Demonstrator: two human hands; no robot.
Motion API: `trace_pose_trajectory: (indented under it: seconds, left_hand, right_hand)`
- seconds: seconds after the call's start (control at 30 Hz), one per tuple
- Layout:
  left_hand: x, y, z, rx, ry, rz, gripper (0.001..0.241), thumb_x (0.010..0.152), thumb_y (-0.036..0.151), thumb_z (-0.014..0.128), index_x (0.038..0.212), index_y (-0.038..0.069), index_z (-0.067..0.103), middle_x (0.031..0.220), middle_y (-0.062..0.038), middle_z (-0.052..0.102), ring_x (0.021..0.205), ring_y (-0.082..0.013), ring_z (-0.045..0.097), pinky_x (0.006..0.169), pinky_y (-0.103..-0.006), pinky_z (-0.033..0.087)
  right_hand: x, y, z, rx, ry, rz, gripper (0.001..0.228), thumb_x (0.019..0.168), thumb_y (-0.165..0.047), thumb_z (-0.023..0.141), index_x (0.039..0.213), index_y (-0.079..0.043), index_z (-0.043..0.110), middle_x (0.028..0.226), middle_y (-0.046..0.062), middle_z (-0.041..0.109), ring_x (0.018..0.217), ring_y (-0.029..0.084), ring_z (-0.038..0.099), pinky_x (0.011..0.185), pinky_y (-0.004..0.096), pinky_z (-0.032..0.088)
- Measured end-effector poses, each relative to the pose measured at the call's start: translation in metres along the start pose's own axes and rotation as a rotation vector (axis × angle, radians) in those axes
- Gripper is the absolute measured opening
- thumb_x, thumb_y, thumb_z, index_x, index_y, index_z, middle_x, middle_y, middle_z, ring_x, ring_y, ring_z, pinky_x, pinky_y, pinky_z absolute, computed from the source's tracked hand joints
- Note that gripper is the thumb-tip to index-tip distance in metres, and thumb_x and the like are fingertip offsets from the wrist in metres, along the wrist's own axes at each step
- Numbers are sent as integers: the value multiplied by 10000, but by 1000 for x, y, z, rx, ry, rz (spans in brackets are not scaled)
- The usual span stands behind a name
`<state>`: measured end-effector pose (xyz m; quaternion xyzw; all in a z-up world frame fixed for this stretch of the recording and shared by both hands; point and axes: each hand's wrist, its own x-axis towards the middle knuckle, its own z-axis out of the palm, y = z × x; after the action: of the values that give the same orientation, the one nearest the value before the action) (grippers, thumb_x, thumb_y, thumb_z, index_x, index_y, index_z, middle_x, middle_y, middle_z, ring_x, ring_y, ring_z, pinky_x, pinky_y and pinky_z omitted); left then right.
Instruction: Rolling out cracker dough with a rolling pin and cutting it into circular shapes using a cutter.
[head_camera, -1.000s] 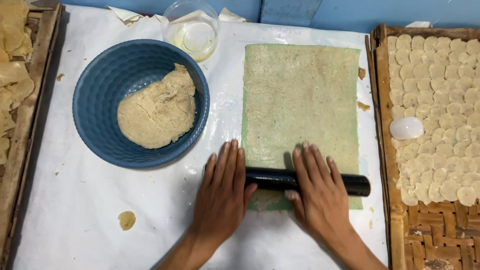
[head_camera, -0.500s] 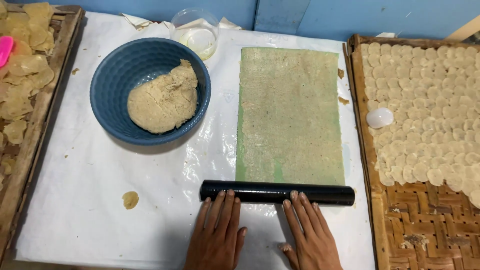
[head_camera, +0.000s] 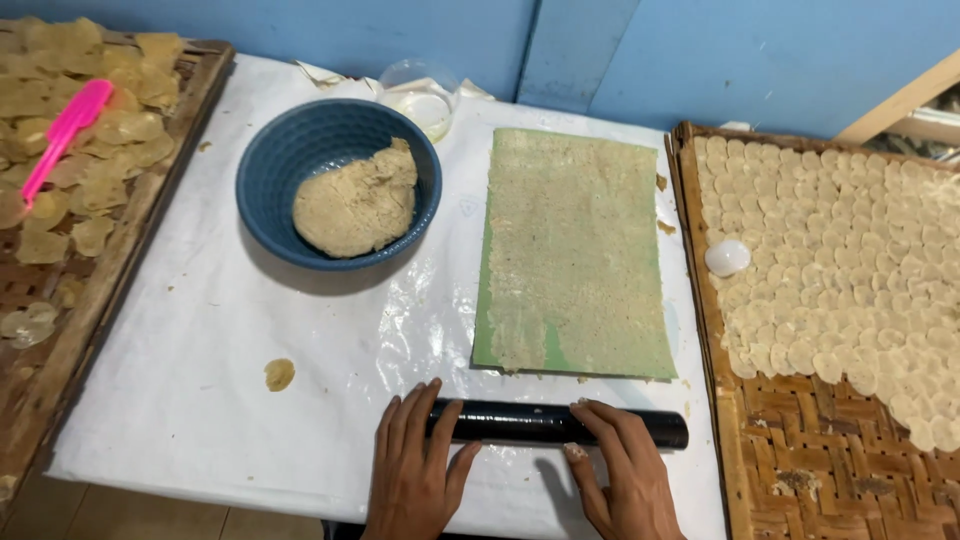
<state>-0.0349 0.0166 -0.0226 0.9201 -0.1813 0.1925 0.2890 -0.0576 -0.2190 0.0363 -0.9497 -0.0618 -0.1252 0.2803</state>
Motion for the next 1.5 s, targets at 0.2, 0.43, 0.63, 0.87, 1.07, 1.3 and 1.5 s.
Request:
trace_pose_trajectory:
  seconds: [0.2, 0.43, 0.63, 0.87, 1.07, 1.3, 1.5]
  left_hand:
    - [-19, -10, 2, -70, 41, 10, 496, 896, 308, 735, 1288, 31, 607, 1426, -250, 527, 1351, -411, 491, 1164, -616, 326]
    - [-12, 5, -4, -25, 183, -38, 462, 899, 348, 723, 1238, 42, 656, 1341, -201, 596, 1303, -383, 538, 1093, -549, 418]
    - [-9, 12, 4, -62, 177, -164, 415, 928, 400, 681, 1160, 59, 716, 1257, -183, 651, 1257, -380, 583, 1047, -577, 457]
    - [-29, -16, 41, 34, 217, -137, 502, 957, 539, 607, 1100, 79, 750, 1190, -176, 702, 1185, -366, 649, 1006, -553, 504]
    - [-49, -36, 71, 167, 223, -171, 543, 937, 688, 582, 1084, 192, 749, 1172, -51, 709, 1192, -279, 647, 1033, -510, 501]
    - [-71, -65, 106, 301, 211, -187, 191, 878, 405, 758, 1044, 323, 713, 1117, 71, 685, 1165, -159, 632, 1028, -444, 519]
    - [-73, -63, 107, 294, 192, -192, 210, 904, 467, 717, 1051, 322, 686, 1096, 77, 681, 1154, -156, 625, 1025, -458, 524]
  right_hand:
    - [37, -17, -6, 18, -25, -95, 267, 879, -219, 691, 1083, -53, 740, 1163, 95, 700, 994, 250, 706, 827, 362, 580]
    - [143, -59, 9, 102, 1, -391, 236, 880, -166, 704, 1072, -31, 725, 1110, 113, 697, 952, 270, 684, 796, 353, 564]
    - [236, -86, 53, 2, 32, -673, 258, 963, -144, 618, 1162, 4, 692, 1163, 135, 700, 1043, 281, 652, 866, 390, 544]
    - [262, -68, 74, -71, -95, -729, 322, 1021, -291, 576, 1143, -13, 684, 919, 145, 739, 856, 264, 652, 846, 397, 505]
    - [256, -61, 62, -58, -94, -587, 290, 960, -243, 637, 1129, -13, 684, 825, 128, 750, 700, 265, 684, 702, 373, 538]
    - [281, -59, 98, -176, -87, -401, 308, 854, -221, 765, 990, 53, 726, 795, 188, 700, 600, 290, 685, 457, 377, 571]
    - [281, -66, 99, -133, -72, -343, 153, 836, -21, 621, 704, 30, 680, 540, 158, 609, 399, 243, 538, 375, 395, 455]
